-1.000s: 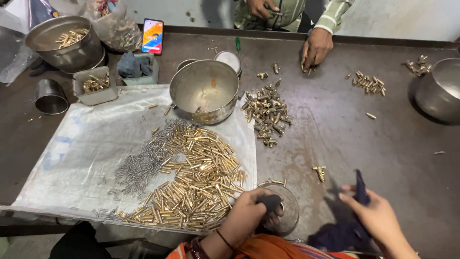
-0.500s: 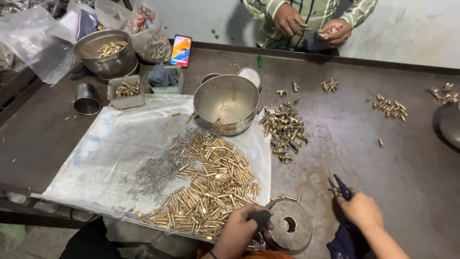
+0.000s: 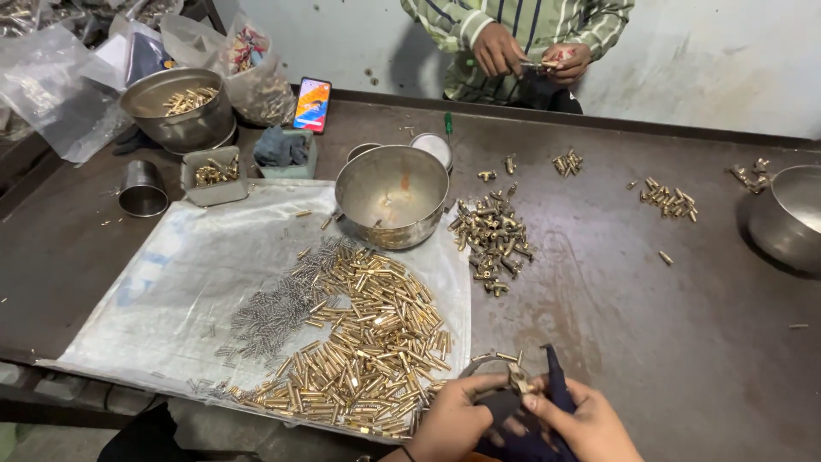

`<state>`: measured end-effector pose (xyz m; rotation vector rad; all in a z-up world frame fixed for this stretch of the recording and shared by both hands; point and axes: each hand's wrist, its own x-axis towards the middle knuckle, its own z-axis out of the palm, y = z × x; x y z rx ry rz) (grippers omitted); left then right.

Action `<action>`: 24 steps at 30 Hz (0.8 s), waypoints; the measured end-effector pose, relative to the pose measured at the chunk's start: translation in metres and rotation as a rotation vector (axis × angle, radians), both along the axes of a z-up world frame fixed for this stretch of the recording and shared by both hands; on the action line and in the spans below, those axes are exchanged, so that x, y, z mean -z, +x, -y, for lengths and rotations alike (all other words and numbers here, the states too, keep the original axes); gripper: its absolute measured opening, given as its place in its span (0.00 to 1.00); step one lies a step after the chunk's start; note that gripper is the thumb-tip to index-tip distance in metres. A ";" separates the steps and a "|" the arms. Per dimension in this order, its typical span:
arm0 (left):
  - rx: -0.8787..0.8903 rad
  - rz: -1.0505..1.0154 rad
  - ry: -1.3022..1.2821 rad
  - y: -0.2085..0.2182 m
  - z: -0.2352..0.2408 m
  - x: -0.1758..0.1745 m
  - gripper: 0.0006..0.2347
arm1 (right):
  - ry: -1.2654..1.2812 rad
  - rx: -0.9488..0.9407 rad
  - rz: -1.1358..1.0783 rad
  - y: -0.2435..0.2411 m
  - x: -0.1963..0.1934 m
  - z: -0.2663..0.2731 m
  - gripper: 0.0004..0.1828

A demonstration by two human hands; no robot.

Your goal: The person repeatedly picks small brass-colored metal parts from a table, rubs each with a dark cloth, and places them back on the table. Another person works across the table with similar parts. The camera wearer continues the same repetitive polishing motion throughout the clip.

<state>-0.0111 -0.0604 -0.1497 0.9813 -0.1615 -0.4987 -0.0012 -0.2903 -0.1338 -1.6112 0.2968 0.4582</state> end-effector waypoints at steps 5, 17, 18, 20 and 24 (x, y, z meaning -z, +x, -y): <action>0.030 -0.112 0.109 -0.001 0.001 -0.004 0.17 | -0.076 -0.020 0.082 -0.018 0.021 0.008 0.20; -0.057 0.708 1.278 0.017 -0.033 -0.038 0.17 | -0.195 0.183 0.055 -0.049 0.000 0.036 0.17; -0.053 0.710 1.275 0.020 -0.031 -0.046 0.17 | -0.197 0.188 0.054 -0.047 -0.006 0.036 0.17; -0.196 0.662 1.040 0.018 -0.031 -0.063 0.19 | -0.235 0.162 0.022 -0.050 -0.017 0.032 0.16; -0.104 0.382 0.507 0.023 -0.033 -0.076 0.13 | -0.230 -0.007 0.091 -0.050 -0.049 0.012 0.16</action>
